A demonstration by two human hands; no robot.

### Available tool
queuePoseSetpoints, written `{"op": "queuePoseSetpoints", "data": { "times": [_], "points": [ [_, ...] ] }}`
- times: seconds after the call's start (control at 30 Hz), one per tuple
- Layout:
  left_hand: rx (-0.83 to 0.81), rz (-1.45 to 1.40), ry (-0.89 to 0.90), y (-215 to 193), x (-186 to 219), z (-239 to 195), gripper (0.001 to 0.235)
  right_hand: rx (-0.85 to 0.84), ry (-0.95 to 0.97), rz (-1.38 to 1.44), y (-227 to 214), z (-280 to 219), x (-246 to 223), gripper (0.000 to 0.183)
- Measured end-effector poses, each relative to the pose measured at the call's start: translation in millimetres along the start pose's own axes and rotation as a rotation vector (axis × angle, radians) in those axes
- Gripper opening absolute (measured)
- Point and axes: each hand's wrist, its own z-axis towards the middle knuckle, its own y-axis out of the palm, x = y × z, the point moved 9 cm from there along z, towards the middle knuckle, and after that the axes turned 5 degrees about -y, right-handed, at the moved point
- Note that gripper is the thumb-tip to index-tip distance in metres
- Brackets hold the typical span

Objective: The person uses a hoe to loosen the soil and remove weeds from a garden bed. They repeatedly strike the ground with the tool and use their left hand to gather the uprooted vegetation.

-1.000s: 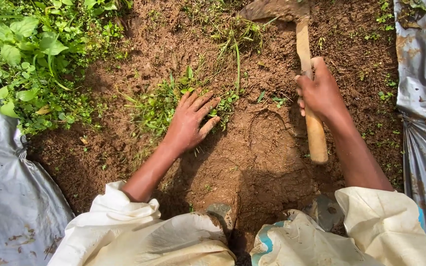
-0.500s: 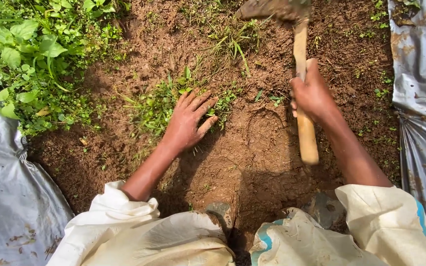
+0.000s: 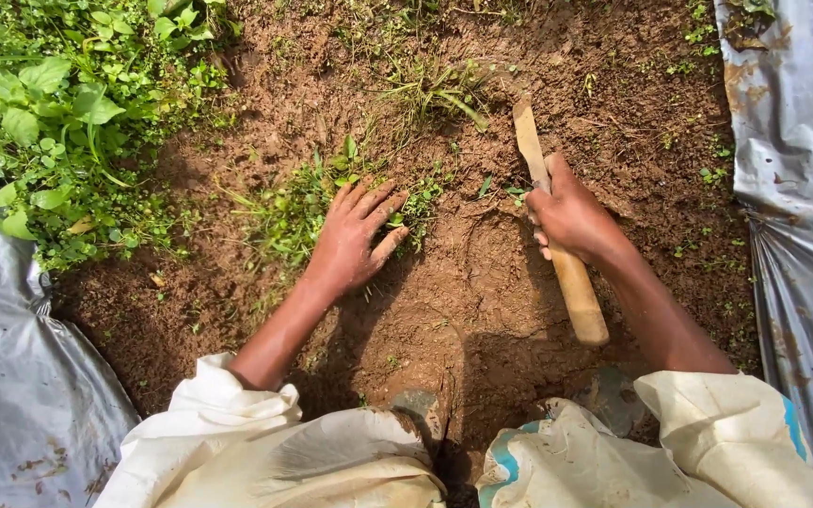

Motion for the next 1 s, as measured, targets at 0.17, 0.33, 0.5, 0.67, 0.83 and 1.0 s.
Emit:
{"op": "queuePoseSetpoints", "data": {
  "times": [0.17,0.33,0.5,0.67,0.83,1.0],
  "points": [
    [-0.011,0.011,-0.013,-1.1,-0.4,0.4,0.048,-0.03,0.022,0.068,4.5,-13.2,7.5,0.064],
    [-0.055,0.024,-0.042,0.8,-0.1,-1.7,0.048,-0.092,0.054,0.144,22.5,-25.1,30.0,0.069],
    [0.108,-0.102,-0.038,-14.3,0.3,-8.3,0.048,-0.171,0.014,0.02,34.8,-34.0,36.3,0.063],
    [0.284,0.048,0.096,-32.0,10.0,-5.5,0.058,-0.18,0.049,-0.014,45.9,-65.6,15.0,0.064],
    [0.114,0.226,0.14,-46.6,44.5,16.9,0.061,-0.22,0.076,-0.06,49.5,-81.0,5.5,0.064],
    [-0.089,0.369,0.0,-21.4,21.8,32.8,0.062,-0.235,-0.002,-0.055,53.1,-64.3,25.2,0.064]
  ]
}}
